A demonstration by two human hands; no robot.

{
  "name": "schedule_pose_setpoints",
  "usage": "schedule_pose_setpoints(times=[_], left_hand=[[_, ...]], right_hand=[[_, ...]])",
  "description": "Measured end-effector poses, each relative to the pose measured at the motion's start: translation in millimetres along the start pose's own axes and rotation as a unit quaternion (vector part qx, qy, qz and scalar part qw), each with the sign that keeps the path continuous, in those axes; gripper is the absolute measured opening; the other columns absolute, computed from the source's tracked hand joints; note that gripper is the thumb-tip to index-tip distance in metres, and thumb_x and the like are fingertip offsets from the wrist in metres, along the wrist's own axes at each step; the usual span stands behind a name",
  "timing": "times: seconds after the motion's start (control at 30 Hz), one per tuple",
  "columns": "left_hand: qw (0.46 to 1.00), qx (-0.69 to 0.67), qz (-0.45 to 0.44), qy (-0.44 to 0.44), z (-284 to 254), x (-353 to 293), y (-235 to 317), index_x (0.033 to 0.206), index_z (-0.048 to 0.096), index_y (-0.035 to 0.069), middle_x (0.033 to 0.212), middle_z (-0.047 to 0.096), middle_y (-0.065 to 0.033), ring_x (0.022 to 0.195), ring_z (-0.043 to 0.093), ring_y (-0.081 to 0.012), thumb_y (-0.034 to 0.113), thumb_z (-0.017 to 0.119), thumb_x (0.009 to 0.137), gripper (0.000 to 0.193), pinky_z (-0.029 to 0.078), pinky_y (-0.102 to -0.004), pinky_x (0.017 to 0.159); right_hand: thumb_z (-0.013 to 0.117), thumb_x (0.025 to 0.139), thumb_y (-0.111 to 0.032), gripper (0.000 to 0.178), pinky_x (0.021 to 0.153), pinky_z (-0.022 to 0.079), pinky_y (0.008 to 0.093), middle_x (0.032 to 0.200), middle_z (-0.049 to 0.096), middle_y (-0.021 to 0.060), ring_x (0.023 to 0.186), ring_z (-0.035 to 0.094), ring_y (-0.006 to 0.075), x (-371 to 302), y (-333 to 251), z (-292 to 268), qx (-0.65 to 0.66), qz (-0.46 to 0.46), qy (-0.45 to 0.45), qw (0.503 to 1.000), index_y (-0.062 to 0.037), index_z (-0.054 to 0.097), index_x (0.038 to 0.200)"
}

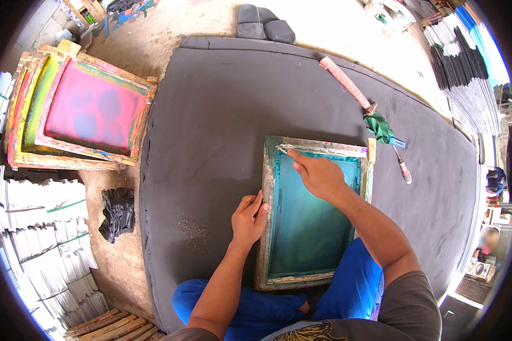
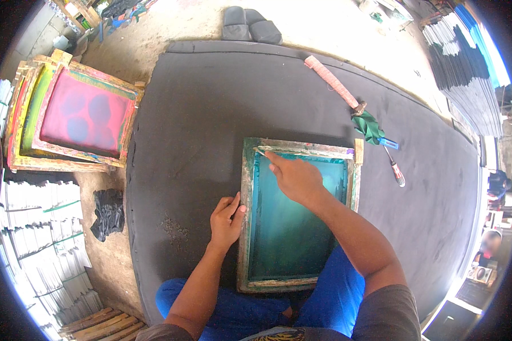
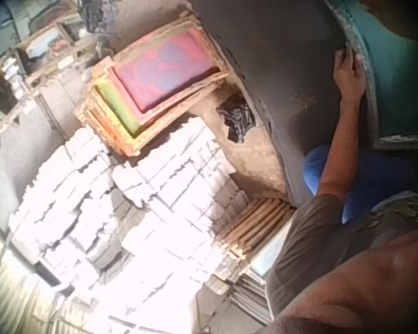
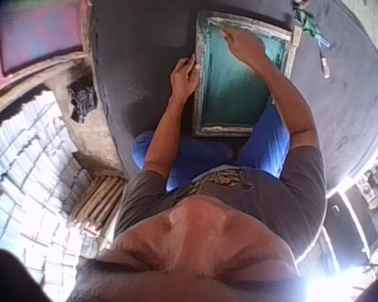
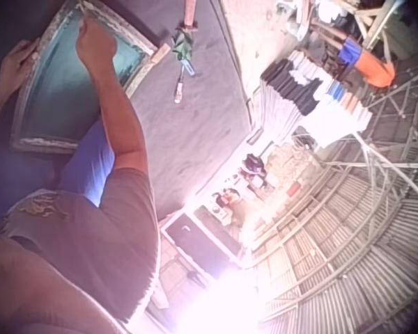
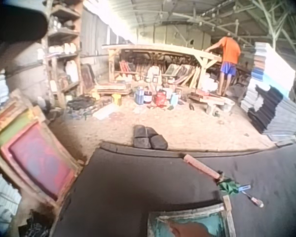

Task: The person sits on the floor and uses a small tool to scrape and clean the edges of a green screen printing frame. They then use a screwdriver and pliers to remove staples or fasteners from the frame's border.

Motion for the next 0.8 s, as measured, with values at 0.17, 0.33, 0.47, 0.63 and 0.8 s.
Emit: schedule_pose_setpoints(times=[0.17,0.33,0.47,0.63,0.8], left_hand=[[1.0,0.002,0.006,0.005,-0.6,0.9,1.0,0.126,0.07,-0.002,0.1,0.068,-0.0149,0.083,0.068,-0.0243,0.02,0.071,0.096,0.037,0.053,-0.0324,0.072],[1.0,-0.003,-0.003,0.002,-1.1,1.2,0.2,0.126,0.07,-0.002,0.101,0.069,-0.015,0.084,0.069,-0.0248,0.019,0.071,0.096,0.037,0.054,-0.0328,0.072],[1.0,0.0,0.004,0.002,0.1,-0.1,0.4,0.126,0.071,-0.002,0.101,0.069,-0.0146,0.085,0.069,-0.0248,0.018,0.071,0.096,0.036,0.054,-0.0327,0.072],[0.999,0.025,0.023,0.02,1.8,-2.8,1.9,0.125,0.071,-0.001,0.099,0.069,-0.0135,0.081,0.068,-0.0238,0.017,0.071,0.096,0.034,0.054,-0.0326,0.07],[0.998,0.037,0.036,0.04,4.7,-1.5,1.9,0.124,0.072,0.002,0.097,0.067,-0.0068,0.074,0.067,-0.0231,0.017,0.07,0.095,0.033,0.054,-0.034,0.065]], right_hand=[[0.047,0.107,-0.036,0.042,0.076,0.056,0.057,0.089,0.074,0.0207,0.085,0.072,0.0439,0.9,1.0,-1.1,-0.001,0.005,0.0,1.0,-0.0279,0.054,0.148],[0.048,0.107,-0.035,0.041,0.075,0.056,0.0554,0.086,0.074,0.0182,0.082,0.072,0.0413,1.7,-5.3,-6.7,-0.038,-0.012,0.011,0.999,-0.0277,0.055,0.147],[0.05,0.105,-0.031,0.041,0.069,0.055,0.0543,0.08,0.073,0.017,0.076,0.072,0.0378,6.7,-18.6,-12.1,-0.133,-0.048,0.014,0.99,-0.0208,0.058,0.144],[0.051,0.104,-0.026,0.043,0.07,0.056,0.0546,0.085,0.074,0.0189,0.08,0.073,0.0386,13.8,-36.4,-11.7,-0.192,-0.043,-0.035,0.98,-0.0149,0.057,0.144],[0.049,0.105,-0.025,0.043,0.073,0.056,0.0529,0.092,0.074,0.0217,0.085,0.073,0.0397,16.7,-16.1,-9.7,-0.09,-0.048,-0.061,0.993,-0.0159,0.056,0.146]])
Point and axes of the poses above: each hand's wrist, its own x-axis towards the middle knuckle, its own z-axis out of the palm, y = z × x, the point moved 8 cm from there along x, towards the middle knuckle
